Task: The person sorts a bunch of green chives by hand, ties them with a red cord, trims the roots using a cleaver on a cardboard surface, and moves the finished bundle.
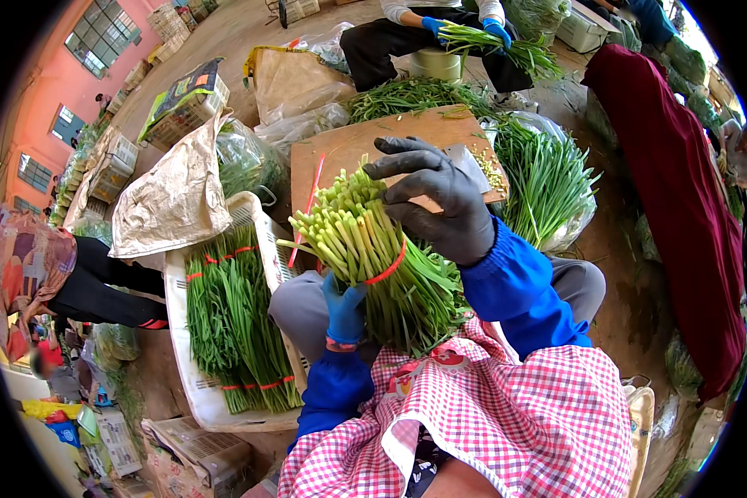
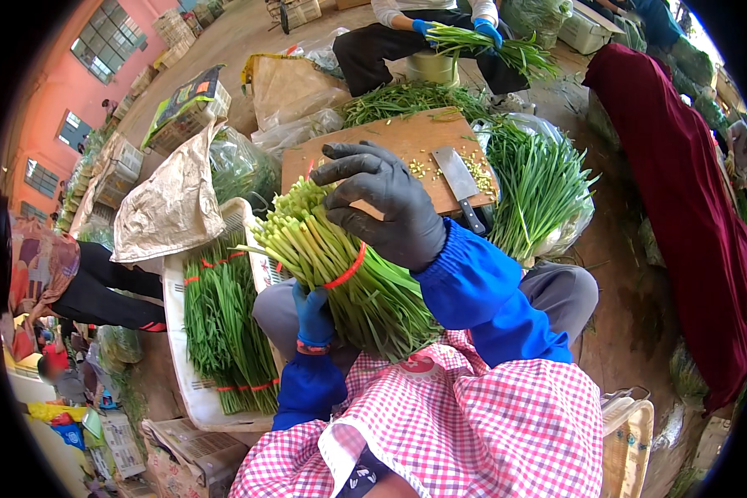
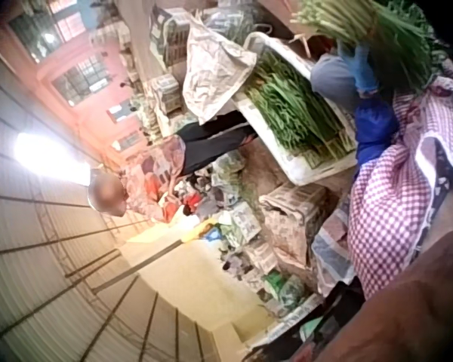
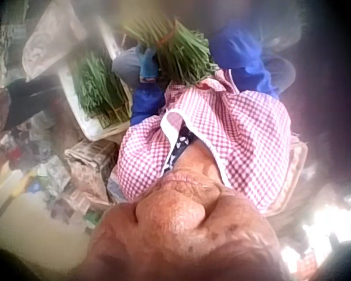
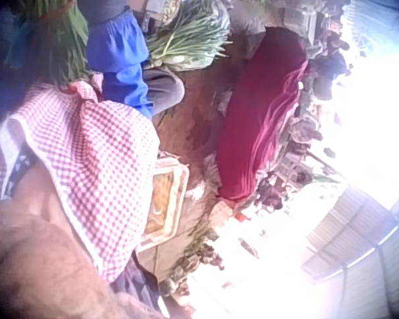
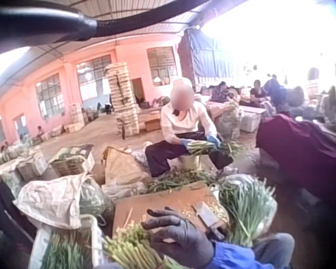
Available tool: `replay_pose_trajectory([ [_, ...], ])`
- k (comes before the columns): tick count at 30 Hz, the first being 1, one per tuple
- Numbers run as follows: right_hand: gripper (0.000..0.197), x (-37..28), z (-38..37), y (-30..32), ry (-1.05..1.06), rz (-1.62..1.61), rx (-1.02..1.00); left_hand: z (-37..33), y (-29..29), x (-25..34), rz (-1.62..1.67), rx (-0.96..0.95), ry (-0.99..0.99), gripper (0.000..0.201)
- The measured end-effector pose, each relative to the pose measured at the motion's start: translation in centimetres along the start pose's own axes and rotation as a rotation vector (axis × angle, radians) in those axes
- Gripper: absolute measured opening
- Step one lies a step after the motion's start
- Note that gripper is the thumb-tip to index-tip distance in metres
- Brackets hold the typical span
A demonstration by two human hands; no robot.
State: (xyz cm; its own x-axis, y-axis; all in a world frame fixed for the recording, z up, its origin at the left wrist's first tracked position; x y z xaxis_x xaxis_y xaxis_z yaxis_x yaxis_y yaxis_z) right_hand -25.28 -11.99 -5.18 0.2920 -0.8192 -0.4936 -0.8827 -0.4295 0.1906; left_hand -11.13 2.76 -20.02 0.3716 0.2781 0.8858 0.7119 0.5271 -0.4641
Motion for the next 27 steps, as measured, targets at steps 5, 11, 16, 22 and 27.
replay_pose_trajectory([
  [5, 0.046, 0.2, -0.5, 3.1, -0.129, -1.054, 0.370, 0.2, 0.8, -0.6, -0.009, -0.032, -0.021, 0.041],
  [11, 0.030, 1.4, -0.7, 5.0, -0.512, -0.430, 0.110, 1.0, 2.4, -1.0, 0.031, -0.066, 0.106, 0.071],
  [16, 0.024, 2.5, -0.5, 3.8, -0.363, -0.298, -0.194, 1.5, 2.8, -1.6, 0.041, -0.108, 0.073, 0.082],
  [22, 0.016, 2.4, -0.4, 1.9, -0.258, -0.418, -0.277, 1.5, 4.1, -2.3, 0.028, -0.118, 0.127, 0.088],
  [27, 0.019, 2.7, -1.2, 3.0, -0.199, -0.674, 0.027, 1.9, 4.0, -1.8, 0.047, -0.073, 0.181, 0.089],
])
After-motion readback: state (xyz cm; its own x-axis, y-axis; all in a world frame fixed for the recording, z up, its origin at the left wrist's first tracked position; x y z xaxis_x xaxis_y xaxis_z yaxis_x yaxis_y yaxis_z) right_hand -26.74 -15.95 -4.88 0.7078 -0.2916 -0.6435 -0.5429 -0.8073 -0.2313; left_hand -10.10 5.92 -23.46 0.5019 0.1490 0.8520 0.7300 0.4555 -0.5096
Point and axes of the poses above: each hand's wrist, its own z-axis away from the middle knuckle, its own y-axis out of the back of the hand, x = y × z, the point moved 2 cm from there along -z, towards the middle knuckle, and after that the axes turned 8 degrees about x, right-handed, at the moved point
